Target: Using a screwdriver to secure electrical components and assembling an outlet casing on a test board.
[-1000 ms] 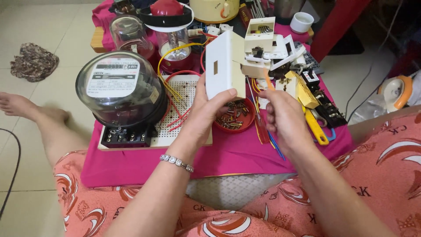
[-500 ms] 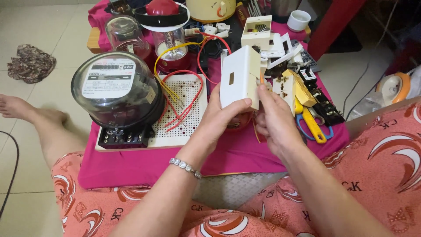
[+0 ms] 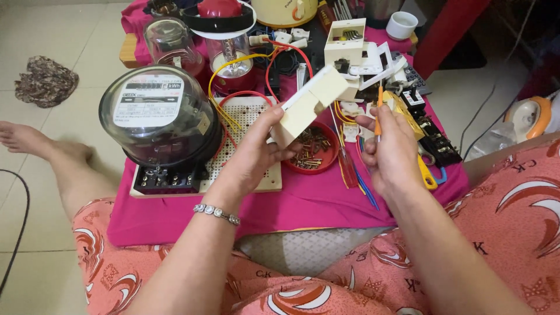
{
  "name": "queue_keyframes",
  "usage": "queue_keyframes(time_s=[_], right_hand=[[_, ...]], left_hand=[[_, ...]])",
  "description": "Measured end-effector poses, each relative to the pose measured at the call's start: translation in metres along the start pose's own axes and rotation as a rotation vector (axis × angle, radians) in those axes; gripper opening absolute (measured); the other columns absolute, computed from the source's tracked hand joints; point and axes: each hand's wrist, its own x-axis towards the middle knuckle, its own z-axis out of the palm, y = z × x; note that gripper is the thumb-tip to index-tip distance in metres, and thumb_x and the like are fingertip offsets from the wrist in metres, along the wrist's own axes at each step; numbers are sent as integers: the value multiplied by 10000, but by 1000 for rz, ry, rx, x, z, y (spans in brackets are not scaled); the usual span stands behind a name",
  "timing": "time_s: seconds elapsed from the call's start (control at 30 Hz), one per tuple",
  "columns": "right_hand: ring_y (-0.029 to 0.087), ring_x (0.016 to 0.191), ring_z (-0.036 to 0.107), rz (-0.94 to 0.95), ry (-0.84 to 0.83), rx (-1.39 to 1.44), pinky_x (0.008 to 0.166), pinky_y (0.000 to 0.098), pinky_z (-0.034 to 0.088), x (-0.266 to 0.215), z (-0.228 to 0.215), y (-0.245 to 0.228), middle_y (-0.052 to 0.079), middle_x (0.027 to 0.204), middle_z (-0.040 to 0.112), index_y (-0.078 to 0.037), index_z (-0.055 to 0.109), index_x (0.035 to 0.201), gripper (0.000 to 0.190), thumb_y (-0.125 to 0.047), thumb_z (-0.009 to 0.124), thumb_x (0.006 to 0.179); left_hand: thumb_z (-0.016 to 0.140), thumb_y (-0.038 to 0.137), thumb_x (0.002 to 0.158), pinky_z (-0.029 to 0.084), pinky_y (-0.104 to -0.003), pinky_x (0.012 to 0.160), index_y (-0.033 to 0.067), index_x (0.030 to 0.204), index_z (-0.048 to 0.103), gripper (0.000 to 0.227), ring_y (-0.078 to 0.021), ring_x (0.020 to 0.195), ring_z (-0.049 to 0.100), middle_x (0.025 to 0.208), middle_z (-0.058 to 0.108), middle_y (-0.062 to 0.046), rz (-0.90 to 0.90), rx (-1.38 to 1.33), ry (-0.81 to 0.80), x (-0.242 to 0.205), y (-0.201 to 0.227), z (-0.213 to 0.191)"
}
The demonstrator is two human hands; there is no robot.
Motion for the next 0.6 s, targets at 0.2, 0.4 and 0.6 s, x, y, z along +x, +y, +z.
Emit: queue_keyframes(time_s=[0.2, 0.4, 0.6], right_hand=[[-11, 485, 377, 81, -124, -69, 346, 124, 275, -6, -1, -5, 149, 1147, 653, -71, 475, 1365, 753, -691, 499, 938], [45, 569, 361, 128, -353, -91, 365, 134, 272, -40, 18, -28, 58, 1012, 387, -35, 440, 1429, 790, -606, 604, 909], [67, 557, 344, 202, -383, -52, 366, 139, 211, -32, 21, -17, -3, 858, 378, -78, 572, 1227, 549, -468, 726, 872]], left_hand=[[602, 714, 719, 505, -322, 709, 183, 1553, 429, 1003, -315, 886, 691, 1141, 571, -156, -33, 175, -19, -3, 14, -3], [575, 749, 756, 421, -298, 685, 208, 1498, 495, 922, -236, 764, 636, 974, 624, -120, -93, 180, 44, 7, 15, -21], [496, 822, 749, 463, -314, 851, 131, 1567, 302, 1088, -215, 894, 616, 1002, 524, -87, -8, 24, 63, 7, 17, -15]])
